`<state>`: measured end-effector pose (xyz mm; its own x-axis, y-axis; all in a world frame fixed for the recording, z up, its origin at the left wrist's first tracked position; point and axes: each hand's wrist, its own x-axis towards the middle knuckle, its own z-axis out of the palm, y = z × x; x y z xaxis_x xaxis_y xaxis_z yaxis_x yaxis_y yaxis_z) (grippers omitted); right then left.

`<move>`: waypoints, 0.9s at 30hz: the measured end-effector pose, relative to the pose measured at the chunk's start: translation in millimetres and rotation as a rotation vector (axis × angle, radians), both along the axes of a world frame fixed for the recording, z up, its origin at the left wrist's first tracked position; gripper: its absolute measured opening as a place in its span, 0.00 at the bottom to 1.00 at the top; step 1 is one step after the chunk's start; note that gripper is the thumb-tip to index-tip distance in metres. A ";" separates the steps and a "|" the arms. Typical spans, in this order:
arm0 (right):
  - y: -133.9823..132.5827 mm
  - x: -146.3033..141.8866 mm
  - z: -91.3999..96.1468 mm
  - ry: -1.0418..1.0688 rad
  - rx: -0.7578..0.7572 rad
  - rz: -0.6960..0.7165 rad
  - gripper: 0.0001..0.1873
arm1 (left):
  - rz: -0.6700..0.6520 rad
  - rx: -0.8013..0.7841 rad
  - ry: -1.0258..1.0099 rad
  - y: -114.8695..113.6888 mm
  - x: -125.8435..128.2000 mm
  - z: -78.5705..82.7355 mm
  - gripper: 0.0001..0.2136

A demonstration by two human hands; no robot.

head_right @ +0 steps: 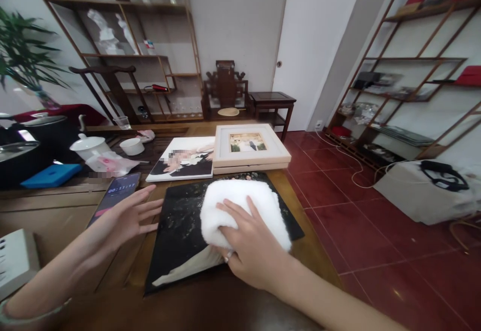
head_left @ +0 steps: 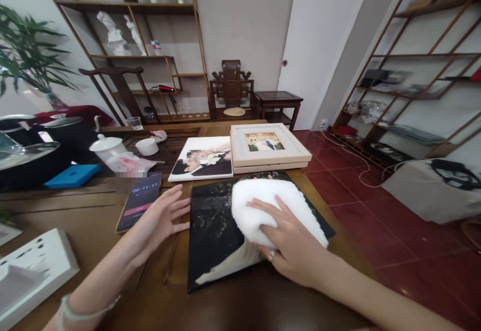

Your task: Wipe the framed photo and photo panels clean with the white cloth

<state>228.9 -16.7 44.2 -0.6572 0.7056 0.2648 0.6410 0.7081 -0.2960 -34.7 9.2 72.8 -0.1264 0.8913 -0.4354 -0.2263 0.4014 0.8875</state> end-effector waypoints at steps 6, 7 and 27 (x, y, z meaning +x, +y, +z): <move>16.6 -44.3 19.2 0.044 0.059 0.139 0.11 | -0.017 0.131 0.000 -22.5 -3.2 17.7 0.21; 15.5 -49.0 25.0 0.051 0.064 0.164 0.12 | 0.003 0.157 0.015 -26.6 -2.5 20.1 0.21; -66.3 -26.9 29.7 0.155 0.634 0.144 0.20 | 0.131 0.513 -0.037 -76.7 42.9 79.7 0.24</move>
